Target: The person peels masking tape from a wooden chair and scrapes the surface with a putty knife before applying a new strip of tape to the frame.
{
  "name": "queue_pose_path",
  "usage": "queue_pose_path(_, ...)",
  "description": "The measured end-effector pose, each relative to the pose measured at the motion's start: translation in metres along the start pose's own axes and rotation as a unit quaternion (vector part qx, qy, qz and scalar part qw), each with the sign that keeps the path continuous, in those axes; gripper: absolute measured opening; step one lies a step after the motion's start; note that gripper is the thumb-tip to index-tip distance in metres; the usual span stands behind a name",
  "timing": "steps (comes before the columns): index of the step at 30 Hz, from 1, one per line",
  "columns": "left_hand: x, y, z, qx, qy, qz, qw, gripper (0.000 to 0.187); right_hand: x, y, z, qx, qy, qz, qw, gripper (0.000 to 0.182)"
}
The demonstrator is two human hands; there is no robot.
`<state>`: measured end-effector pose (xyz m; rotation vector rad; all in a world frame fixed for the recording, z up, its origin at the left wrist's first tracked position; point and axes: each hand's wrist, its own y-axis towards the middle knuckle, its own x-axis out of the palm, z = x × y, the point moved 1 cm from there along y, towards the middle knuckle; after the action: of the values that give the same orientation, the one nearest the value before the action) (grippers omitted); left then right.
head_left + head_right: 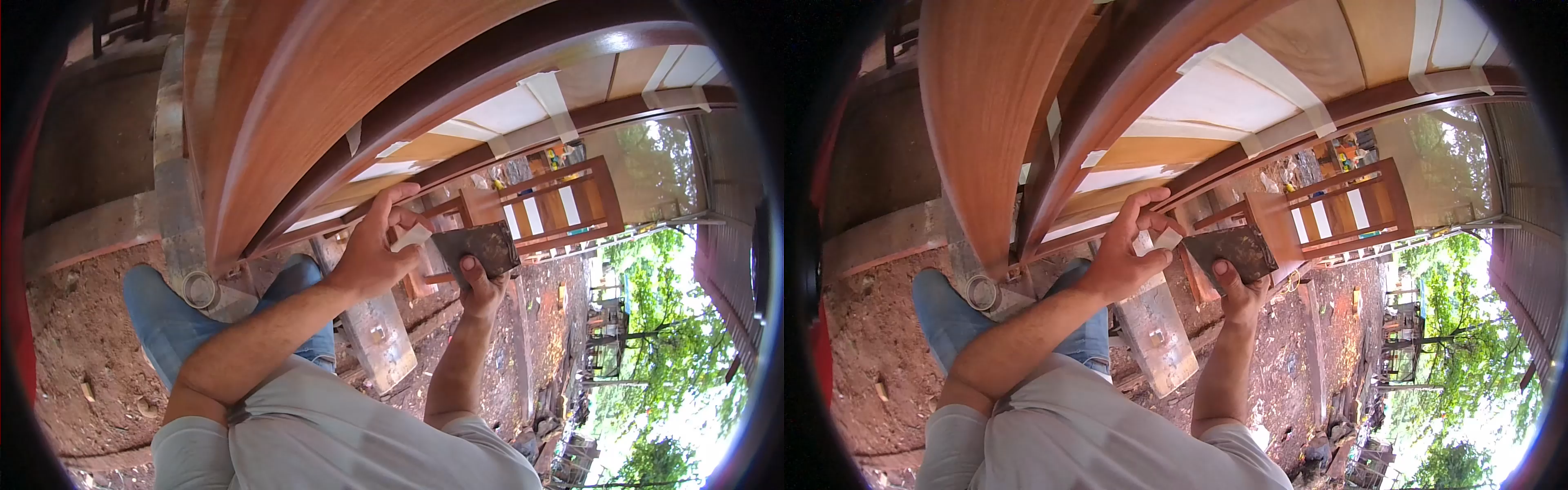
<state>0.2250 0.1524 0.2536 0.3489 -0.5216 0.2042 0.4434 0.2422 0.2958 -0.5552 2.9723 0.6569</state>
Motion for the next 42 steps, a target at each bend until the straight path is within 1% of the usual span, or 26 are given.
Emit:
queue_pose_path(1, -0.001, 0.000, -0.001, -0.006, -0.009, -0.007, 1.000, 0.080, 0.000, 0.000, 0.001, -0.002, 0.001, 0.001, 1.000, 0.045)
queue_pose_path(4, -0.001, 0.002, -0.010, 0.020, -0.067, -0.002, 0.998, 0.081, 0.001, -0.001, -0.001, -0.010, 0.004, 0.004, 1.000, 0.047)
queue_pose_path(7, -0.007, 0.001, -0.016, 0.015, -0.014, 0.008, 1.000, 0.076, 0.010, 0.000, -0.014, -0.008, 0.010, 0.023, 1.000, 0.048)
queue_pose_path(9, -0.013, 0.002, -0.032, 0.011, -0.016, 0.028, 0.999, 0.067, 0.016, 0.002, -0.024, 0.006, 0.020, 0.047, 0.999, 0.049)
queue_pose_path(10, -0.015, 0.003, -0.038, 0.010, -0.017, 0.038, 0.999, 0.063, 0.012, 0.006, -0.020, -0.020, 0.012, 0.059, 0.998, 0.049)
queue_pose_path(13, -0.022, 0.002, -0.053, -0.067, -0.095, 0.100, 0.988, 0.051, 0.004, 0.013, -0.011, -0.082, 0.000, 0.094, 0.992, 0.050)
queue_pose_path(14, -0.021, 0.000, -0.056, -0.072, -0.120, 0.127, 0.982, 0.040, 0.011, 0.014, -0.014, -0.093, 0.004, 0.105, 0.990, 0.048)
queue_pose_path(17, -0.027, 0.006, -0.063, -0.168, -0.128, 0.125, 0.969, 0.034, 0.025, 0.012, -0.015, -0.118, -0.011, 0.132, 0.984, 0.045)
queue_pose_path(20, -0.022, 0.014, -0.066, -0.173, -0.185, 0.133, 0.958, 0.033, 0.037, 0.014, -0.015, -0.120, -0.026, 0.153, 0.981, 0.043)
queue_pose_path(23, -0.019, 0.026, -0.066, -0.172, -0.202, 0.122, 0.957, 0.031, 0.044, 0.019, -0.017, -0.107, -0.042, 0.162, 0.980, 0.044)
queue_pose_path(27, -0.011, 0.037, -0.066, -0.186, -0.243, 0.147, 0.940, 0.028, 0.051, 0.029, -0.022, -0.085, -0.079, 0.185, 0.976, 0.042)
queue_pose_path(29, -0.007, 0.041, -0.065, -0.188, -0.259, 0.154, 0.935, 0.027, 0.051, 0.035, -0.022, -0.096, -0.091, 0.176, 0.975, 0.040)
queue_pose_path(32, -0.004, 0.046, -0.063, -0.184, -0.249, 0.150, 0.939, 0.027, 0.051, 0.042, -0.020, -0.112, -0.091, 0.170, 0.975, 0.038)
queue_pose_path(35, -0.003, 0.051, -0.064, -0.186, -0.212, 0.159, 0.946, 0.028, 0.051, 0.045, -0.020, -0.117, -0.091, 0.169, 0.974, 0.036)
queue_pose_path(42, 0.004, 0.054, -0.061, -0.190, -0.240, 0.171, 0.937, 0.024, 0.052, 0.048, -0.019, -0.119, -0.077, 0.161, 0.977, 0.033)
